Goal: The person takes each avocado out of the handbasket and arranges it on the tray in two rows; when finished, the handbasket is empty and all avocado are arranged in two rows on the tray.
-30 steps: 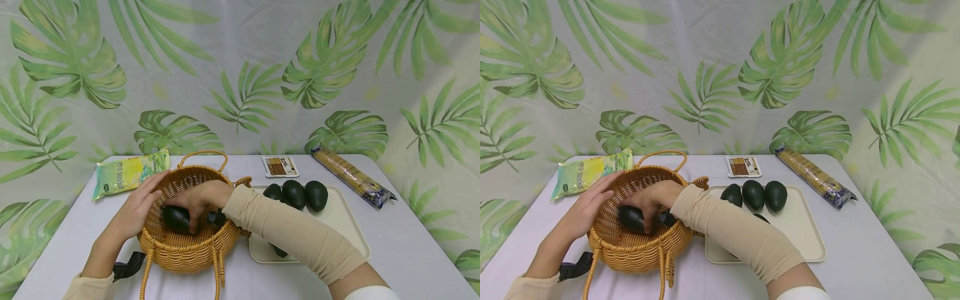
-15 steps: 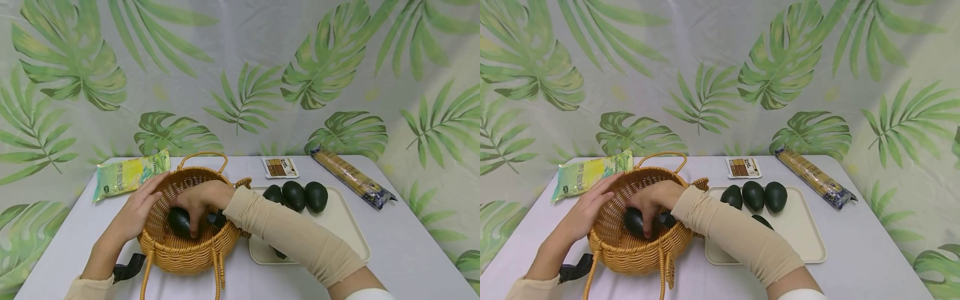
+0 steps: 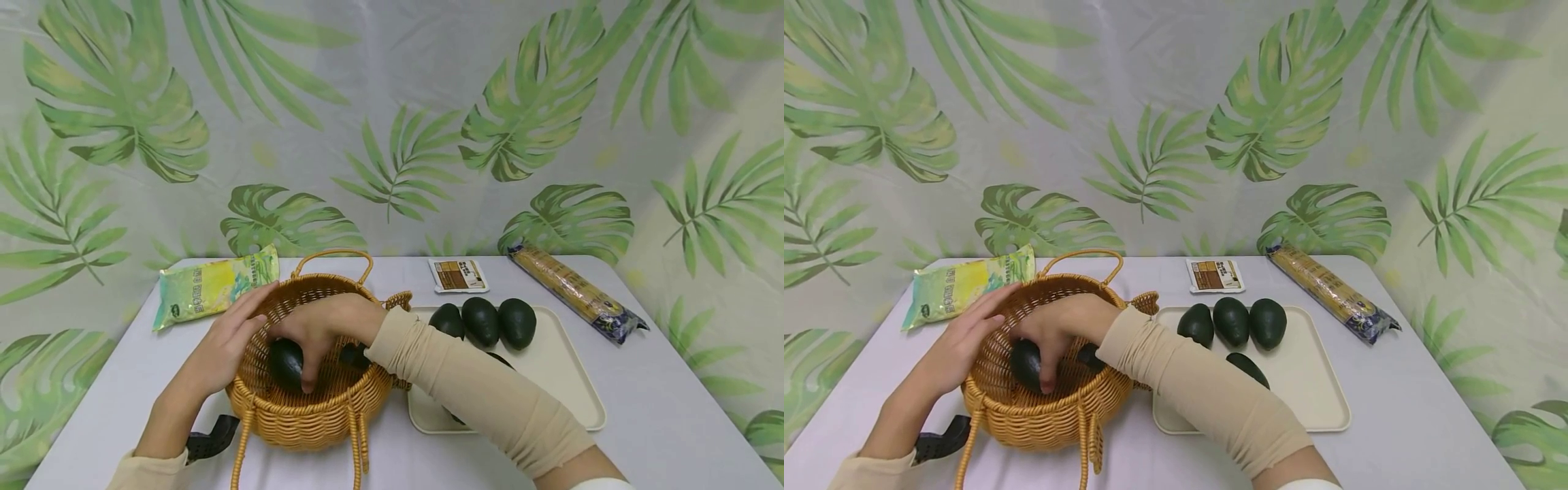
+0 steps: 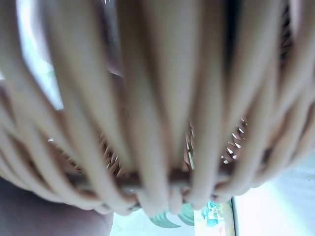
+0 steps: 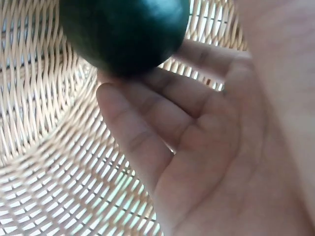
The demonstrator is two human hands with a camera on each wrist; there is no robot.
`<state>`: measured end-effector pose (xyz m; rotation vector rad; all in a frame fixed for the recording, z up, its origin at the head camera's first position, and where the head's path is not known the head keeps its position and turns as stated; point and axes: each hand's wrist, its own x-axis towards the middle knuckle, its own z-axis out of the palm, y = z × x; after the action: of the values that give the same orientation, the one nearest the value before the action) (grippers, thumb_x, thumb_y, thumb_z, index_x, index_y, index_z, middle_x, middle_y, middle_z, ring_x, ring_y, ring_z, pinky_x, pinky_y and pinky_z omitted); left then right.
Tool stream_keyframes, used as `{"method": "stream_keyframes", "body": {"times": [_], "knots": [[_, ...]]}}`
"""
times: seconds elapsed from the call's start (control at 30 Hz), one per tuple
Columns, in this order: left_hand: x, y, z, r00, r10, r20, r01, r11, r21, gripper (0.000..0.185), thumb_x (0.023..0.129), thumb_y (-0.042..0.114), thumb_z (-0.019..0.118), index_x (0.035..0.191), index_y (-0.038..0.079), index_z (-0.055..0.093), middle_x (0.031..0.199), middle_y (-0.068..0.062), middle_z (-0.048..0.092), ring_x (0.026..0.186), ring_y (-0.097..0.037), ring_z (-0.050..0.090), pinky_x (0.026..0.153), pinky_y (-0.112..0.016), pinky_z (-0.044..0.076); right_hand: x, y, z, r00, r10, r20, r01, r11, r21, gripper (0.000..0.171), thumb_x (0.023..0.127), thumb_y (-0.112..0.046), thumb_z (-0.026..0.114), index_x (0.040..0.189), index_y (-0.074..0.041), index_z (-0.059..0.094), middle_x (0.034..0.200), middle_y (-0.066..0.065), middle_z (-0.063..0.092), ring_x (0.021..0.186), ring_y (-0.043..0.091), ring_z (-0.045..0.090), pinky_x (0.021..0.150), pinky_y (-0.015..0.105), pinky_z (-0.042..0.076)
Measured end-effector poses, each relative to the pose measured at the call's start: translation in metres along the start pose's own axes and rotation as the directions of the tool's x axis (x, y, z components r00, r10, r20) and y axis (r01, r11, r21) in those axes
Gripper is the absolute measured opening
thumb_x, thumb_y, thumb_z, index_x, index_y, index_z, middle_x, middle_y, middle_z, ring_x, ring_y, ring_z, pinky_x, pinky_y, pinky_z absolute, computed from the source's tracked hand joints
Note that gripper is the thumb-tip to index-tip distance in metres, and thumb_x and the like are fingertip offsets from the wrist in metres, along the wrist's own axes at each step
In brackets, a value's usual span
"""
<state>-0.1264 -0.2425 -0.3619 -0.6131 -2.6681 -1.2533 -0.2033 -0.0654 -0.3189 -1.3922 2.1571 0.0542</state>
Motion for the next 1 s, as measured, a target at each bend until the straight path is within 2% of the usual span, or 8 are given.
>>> {"method": "stream_keyframes", "body": {"times": [0.27, 0.5, 0.7, 1.0], "knots": [[0.000, 0.001, 0.000, 1.000, -0.010, 0.005, 0.010, 1.000, 0.013, 0.050, 0.111, 0.017, 0.039, 0.161, 0.015, 0.037, 0.164, -0.017, 0.035, 0.152, -0.045, 0.027, 0.115, -0.073, 0.025, -0.009, -0.003, -0.011, 0.999, 0.046, -0.009, -0.046, 0.999, 0.000, 0.100, 0.072, -0.052, 0.092, 0.155, -0.022, 0.045, 0.141, -0.011, 0.057, 0.125, 0.005, 0.055, 0.105, 0.021, 0.044], [-0.001, 0.002, 0.000, 1.000, -0.010, 0.003, 0.010, 1.000, 0.008, 0.050, 0.111, 0.017, 0.038, 0.161, 0.014, 0.038, 0.163, -0.018, 0.036, 0.151, -0.046, 0.028, 0.114, -0.074, 0.025, -0.019, -0.006, -0.016, 0.998, 0.045, -0.039, -0.044, 0.999, 0.025, 0.106, 0.073, -0.055, 0.090, 0.159, -0.019, 0.039, 0.147, -0.011, 0.054, 0.128, 0.005, 0.054, 0.106, 0.020, 0.044], [0.000, 0.000, 0.000, 1.000, -0.013, 0.008, 0.013, 1.000, -0.001, 0.050, 0.111, 0.017, 0.038, 0.161, 0.015, 0.037, 0.163, -0.017, 0.035, 0.151, -0.046, 0.028, 0.113, -0.075, 0.025, -0.030, -0.008, -0.017, 0.996, 0.060, -0.070, -0.058, 0.998, 0.035, 0.106, 0.074, -0.057, 0.089, 0.159, -0.019, 0.038, 0.149, -0.010, 0.053, 0.129, 0.005, 0.054, 0.106, 0.021, 0.044], [0.000, 0.001, 0.000, 1.000, -0.012, 0.011, 0.012, 1.000, -0.009, 0.050, 0.112, 0.020, 0.038, 0.161, 0.015, 0.036, 0.163, -0.017, 0.036, 0.151, -0.045, 0.030, 0.113, -0.073, 0.027, -0.042, -0.006, -0.017, 0.987, 0.013, -0.162, -0.005, 0.999, 0.048, 0.097, 0.079, -0.050, 0.088, 0.156, -0.015, 0.042, 0.142, -0.007, 0.057, 0.121, 0.006, 0.057, 0.099, 0.020, 0.047]]}}
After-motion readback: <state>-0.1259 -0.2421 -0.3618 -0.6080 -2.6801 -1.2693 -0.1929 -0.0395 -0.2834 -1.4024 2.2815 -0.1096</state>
